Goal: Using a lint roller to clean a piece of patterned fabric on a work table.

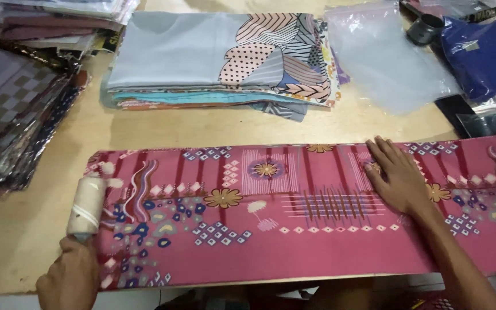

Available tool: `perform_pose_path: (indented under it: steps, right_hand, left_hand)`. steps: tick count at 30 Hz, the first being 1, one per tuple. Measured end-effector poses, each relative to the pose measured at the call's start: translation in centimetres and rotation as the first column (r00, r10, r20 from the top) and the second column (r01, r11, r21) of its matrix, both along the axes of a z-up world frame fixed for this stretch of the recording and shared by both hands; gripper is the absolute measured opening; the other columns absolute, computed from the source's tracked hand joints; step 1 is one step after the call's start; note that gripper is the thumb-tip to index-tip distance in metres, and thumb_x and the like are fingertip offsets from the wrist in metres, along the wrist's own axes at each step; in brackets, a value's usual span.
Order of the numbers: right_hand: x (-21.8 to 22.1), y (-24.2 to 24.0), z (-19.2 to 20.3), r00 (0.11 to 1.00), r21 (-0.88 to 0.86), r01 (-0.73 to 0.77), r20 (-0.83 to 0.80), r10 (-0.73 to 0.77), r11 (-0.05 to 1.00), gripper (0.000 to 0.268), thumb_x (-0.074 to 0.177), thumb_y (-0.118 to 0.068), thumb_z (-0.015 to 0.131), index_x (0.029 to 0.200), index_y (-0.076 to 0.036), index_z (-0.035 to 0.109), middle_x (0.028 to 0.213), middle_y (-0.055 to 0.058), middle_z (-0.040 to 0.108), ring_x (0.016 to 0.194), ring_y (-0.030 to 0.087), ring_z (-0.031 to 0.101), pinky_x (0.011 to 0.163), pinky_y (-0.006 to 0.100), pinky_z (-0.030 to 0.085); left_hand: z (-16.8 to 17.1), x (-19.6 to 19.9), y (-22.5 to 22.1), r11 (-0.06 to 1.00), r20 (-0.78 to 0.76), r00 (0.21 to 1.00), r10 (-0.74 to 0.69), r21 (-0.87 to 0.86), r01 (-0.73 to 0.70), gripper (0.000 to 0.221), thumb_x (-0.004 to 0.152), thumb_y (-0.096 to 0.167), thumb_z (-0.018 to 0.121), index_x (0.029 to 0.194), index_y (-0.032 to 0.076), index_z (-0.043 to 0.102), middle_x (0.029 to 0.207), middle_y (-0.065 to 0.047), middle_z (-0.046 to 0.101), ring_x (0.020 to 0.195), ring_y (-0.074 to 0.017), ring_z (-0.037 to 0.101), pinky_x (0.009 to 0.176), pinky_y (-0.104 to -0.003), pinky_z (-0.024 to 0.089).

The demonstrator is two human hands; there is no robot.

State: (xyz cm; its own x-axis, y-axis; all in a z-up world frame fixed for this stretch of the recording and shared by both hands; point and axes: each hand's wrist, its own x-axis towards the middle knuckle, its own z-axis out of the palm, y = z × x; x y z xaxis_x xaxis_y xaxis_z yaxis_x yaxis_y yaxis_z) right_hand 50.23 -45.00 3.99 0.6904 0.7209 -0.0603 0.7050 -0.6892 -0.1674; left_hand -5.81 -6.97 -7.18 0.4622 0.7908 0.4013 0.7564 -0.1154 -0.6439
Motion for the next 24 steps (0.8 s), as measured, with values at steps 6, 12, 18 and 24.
perform_pose_path:
  steps: [6, 12, 18, 24]
  right_hand:
    - [0.4, -0.2, -0.9, 0.999, 0.038, -0.027, 0.034, 0.026, 0.999, 0.082, 0.095, -0.071, 0.012, 0.164, -0.028, 0.018, 0.173, 0.004, 0.016, 0.158, 0.027, 0.017, 0.126, 0.057, 0.01]
    - [0.1, -0.2, -0.5, 0.999, 0.047, -0.032, 0.029, 0.031, 0.998, 0.082, 0.095, -0.071, 0.012, 0.165, -0.029, 0.017, 0.173, 0.004, 0.016, 0.158, 0.026, 0.016, 0.126, 0.055, 0.008]
    - [-0.2, -0.3, -0.4, 0.999, 0.08, -0.027, 0.036, 0.024, 0.996, 0.083, 0.095, -0.072, 0.011, 0.164, -0.027, 0.02, 0.172, 0.004, 0.02, 0.158, 0.025, 0.018, 0.126, 0.054, 0.01]
    - [0.0, -0.3, -0.4, 0.998, 0.057, -0.037, 0.043, 0.035, 0.998, 0.086, 0.093, -0.074, 0.007, 0.164, -0.027, 0.018, 0.172, 0.004, 0.017, 0.159, 0.024, 0.015, 0.127, 0.054, 0.008]
  left_hand:
    - [2.6, 0.1, 0.6, 0.98, -0.008, 1.0, -0.014, -0.197, 0.012, 0.016, 0.112, 0.03, 0.045, 0.102, 0.02, 0.053, 0.074, 0.007, 0.072, 0.063, -0.009, 0.074, 0.058, -0.03, 0.058]
    - [1.1, -0.9, 2.4, 0.991, 0.016, 0.998, -0.064, -0.118, 0.065, 0.019, 0.113, 0.034, 0.047, 0.101, 0.021, 0.052, 0.07, 0.01, 0.07, 0.062, -0.007, 0.072, 0.056, -0.028, 0.055]
    - [0.3, -1.5, 3.8, 0.985, 0.035, 0.998, -0.044, -0.164, 0.049, 0.017, 0.112, 0.029, 0.046, 0.1, 0.02, 0.054, 0.071, 0.007, 0.072, 0.06, -0.0108, 0.073, 0.056, -0.033, 0.056]
    - [0.6, -1.3, 4.6, 0.978, 0.06, 0.998, -0.026, -0.206, 0.038, 0.021, 0.114, 0.03, 0.041, 0.103, 0.018, 0.054, 0.073, 0.008, 0.074, 0.062, -0.0111, 0.075, 0.055, -0.032, 0.057]
